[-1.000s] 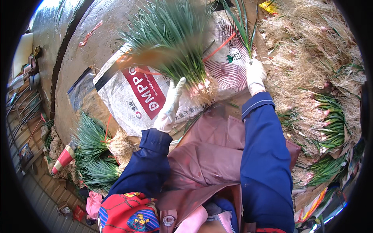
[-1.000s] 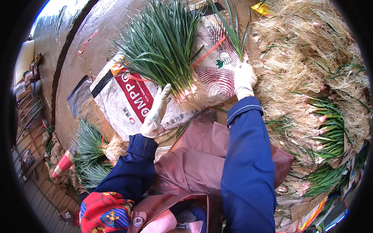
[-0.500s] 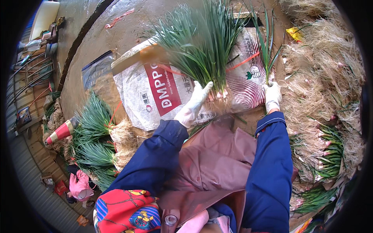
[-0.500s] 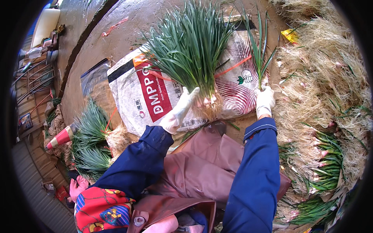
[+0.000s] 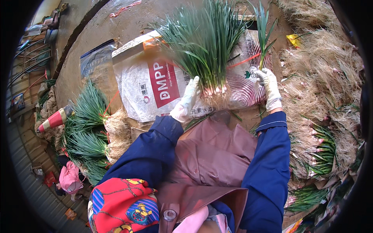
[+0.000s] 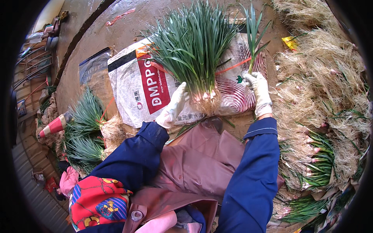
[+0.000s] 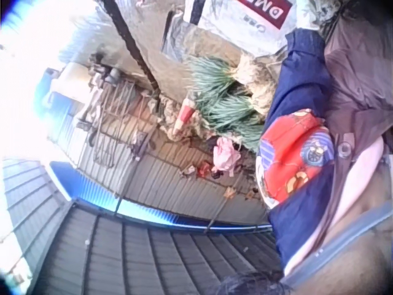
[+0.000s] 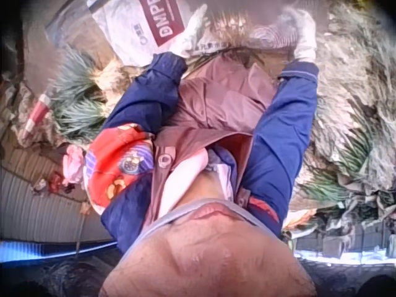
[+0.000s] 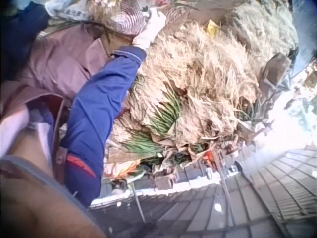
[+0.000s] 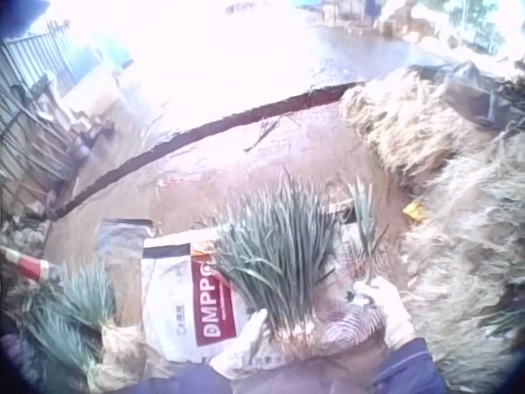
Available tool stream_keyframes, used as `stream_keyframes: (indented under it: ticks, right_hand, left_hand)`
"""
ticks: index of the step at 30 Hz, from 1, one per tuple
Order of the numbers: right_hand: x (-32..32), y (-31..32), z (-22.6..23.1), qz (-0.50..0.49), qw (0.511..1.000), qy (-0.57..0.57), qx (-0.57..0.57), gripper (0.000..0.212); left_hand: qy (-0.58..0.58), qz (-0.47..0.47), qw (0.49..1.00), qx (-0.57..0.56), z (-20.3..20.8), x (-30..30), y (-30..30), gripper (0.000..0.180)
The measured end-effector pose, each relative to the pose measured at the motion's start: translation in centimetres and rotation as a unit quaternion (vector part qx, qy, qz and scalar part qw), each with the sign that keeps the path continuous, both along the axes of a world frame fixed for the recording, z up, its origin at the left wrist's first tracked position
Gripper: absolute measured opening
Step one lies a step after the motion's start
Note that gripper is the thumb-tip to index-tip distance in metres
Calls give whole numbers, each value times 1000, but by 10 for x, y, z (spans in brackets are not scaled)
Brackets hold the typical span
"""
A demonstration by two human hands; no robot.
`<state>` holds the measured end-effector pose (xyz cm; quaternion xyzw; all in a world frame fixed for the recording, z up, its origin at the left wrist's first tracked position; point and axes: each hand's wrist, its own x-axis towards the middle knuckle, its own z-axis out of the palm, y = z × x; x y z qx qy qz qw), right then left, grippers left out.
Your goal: The person gathers leeks by hand into a bunch, aligns the stalks, and secures them with a red plastic tie.
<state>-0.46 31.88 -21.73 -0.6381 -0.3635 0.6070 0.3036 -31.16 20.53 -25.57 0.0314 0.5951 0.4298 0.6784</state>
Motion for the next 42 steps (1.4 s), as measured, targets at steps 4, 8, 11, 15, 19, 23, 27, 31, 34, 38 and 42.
stream_keyframes:
  ticks: [4, 8, 11, 15, 19, 23, 27, 31, 34, 38, 42]
  right_hand:
    - [-64, -6, 53, 39, 996, 59, 61, 24]
    - [-123, -61, 46, 46, 999, 0, 14, 25]
    - [-141, -94, 46, 65, 986, -146, -40, 27]
    - [-128, -111, 112, 90, 961, -242, 99, 42]
    - [-68, -161, 203, 13, 917, -301, 261, 38]
    - [31, -278, 266, -229, 870, -368, 236, 26]
    - [124, -393, 283, -390, 682, -618, 18, 33]
    - [173, -447, 257, -386, 624, -660, -157, 97]
    - [219, -465, 246, -477, 664, -555, -153, 84]
    - [274, -515, 258, -602, 719, -306, 166, 64]
    - [258, -586, 257, -627, 702, -109, 319, 44]
  left_hand:
    - [10, 15, 998, 53, -2, -7, -8, 66]
    - [17, 9, 996, 83, -6, -18, -13, 70]
    - [16, -32, 996, 79, -3, -26, -12, 79]
    - [20, -118, 991, 58, 12, -32, -14, 62]
    - [119, -175, 962, 171, 47, -32, -30, 63]
    - [178, -222, 881, 379, 114, -9, -41, 61]
    - [143, -245, 880, 380, 193, 44, -42, 49]
    - [11, -348, 834, 429, 254, 117, -63, 41]
    - [-76, -452, 755, 469, 285, 164, -98, 39]
    - [-138, -542, 695, 453, 314, 190, -134, 38]
    - [-196, -572, 692, 394, 316, 207, -162, 38]
